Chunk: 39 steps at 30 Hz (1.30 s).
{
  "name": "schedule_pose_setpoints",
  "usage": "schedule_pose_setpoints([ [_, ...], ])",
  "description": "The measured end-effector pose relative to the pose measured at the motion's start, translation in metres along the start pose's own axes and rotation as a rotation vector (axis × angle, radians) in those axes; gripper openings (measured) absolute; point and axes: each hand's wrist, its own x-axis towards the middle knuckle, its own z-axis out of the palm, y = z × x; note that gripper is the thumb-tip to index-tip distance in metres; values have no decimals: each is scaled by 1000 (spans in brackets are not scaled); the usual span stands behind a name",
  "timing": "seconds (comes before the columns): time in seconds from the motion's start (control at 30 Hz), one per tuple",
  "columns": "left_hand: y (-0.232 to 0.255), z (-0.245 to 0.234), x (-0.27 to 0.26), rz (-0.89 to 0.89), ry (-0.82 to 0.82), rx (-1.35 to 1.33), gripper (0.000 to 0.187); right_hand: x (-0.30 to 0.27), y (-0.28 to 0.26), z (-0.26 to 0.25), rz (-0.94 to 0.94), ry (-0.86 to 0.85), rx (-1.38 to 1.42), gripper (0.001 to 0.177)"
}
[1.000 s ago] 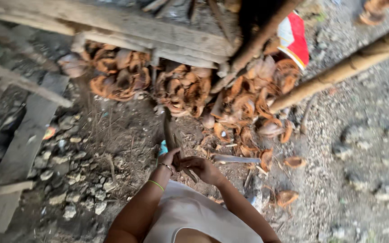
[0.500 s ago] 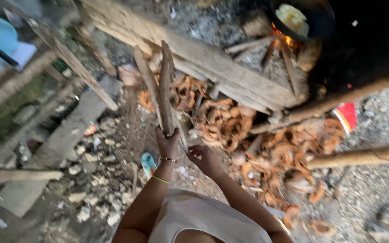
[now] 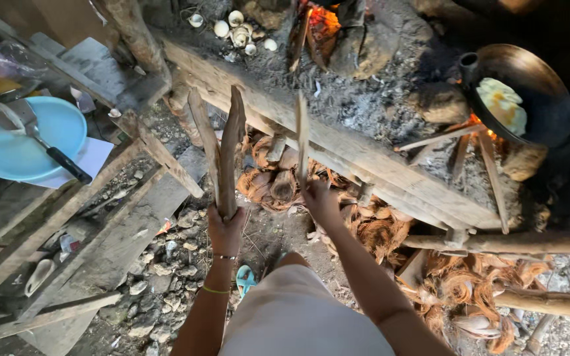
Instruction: The person pours an egg mixture from a bowl into a pan on a wood-fired stone stove, manages the fire by adjusting wood sticks, and uses a spatula to flip and cook the egg.
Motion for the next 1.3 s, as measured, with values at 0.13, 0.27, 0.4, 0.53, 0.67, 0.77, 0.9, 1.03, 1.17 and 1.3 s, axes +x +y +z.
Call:
schedule_pose_setpoints([
  [0.13, -1, -17, 25, -22, 62, 143, 51, 109, 29, 4, -64, 125, -68, 24],
  [0.27, 4, -19, 57, 29, 114, 143, 45, 209, 49, 8, -4, 214, -159, 27],
  [0.4, 23, -11, 96, 50, 151, 65, 43, 288, 62, 6, 42, 231, -261, 31],
  [0.53, 35, 3, 119, -20, 162, 139, 38, 351, 71, 4, 65, 239, -206, 29],
  [0.67, 43, 10, 132, 59, 116, 253, 41, 398, 76, 6, 7, 295, -177, 25],
  [0.77, 54, 12, 146, 7, 49, 232, 45, 420, 77, 12, -1, 383, -198, 28],
  [0.9, 63, 16, 171, 3, -1, 321, 48, 438, 83, 19, 59, 373, -250, 24],
  [1.03, 75, 16, 205, 22, -88, 359, 52, 450, 82, 22, 51, 389, -260, 19],
  [1.17, 83, 14, 232, 22, -167, 358, 48, 451, 80, 27, 180, 291, -304, 17],
  [1.3, 87, 16, 251, 55, -220, 355, 50, 433, 58, 28, 186, 395, -268, 24],
])
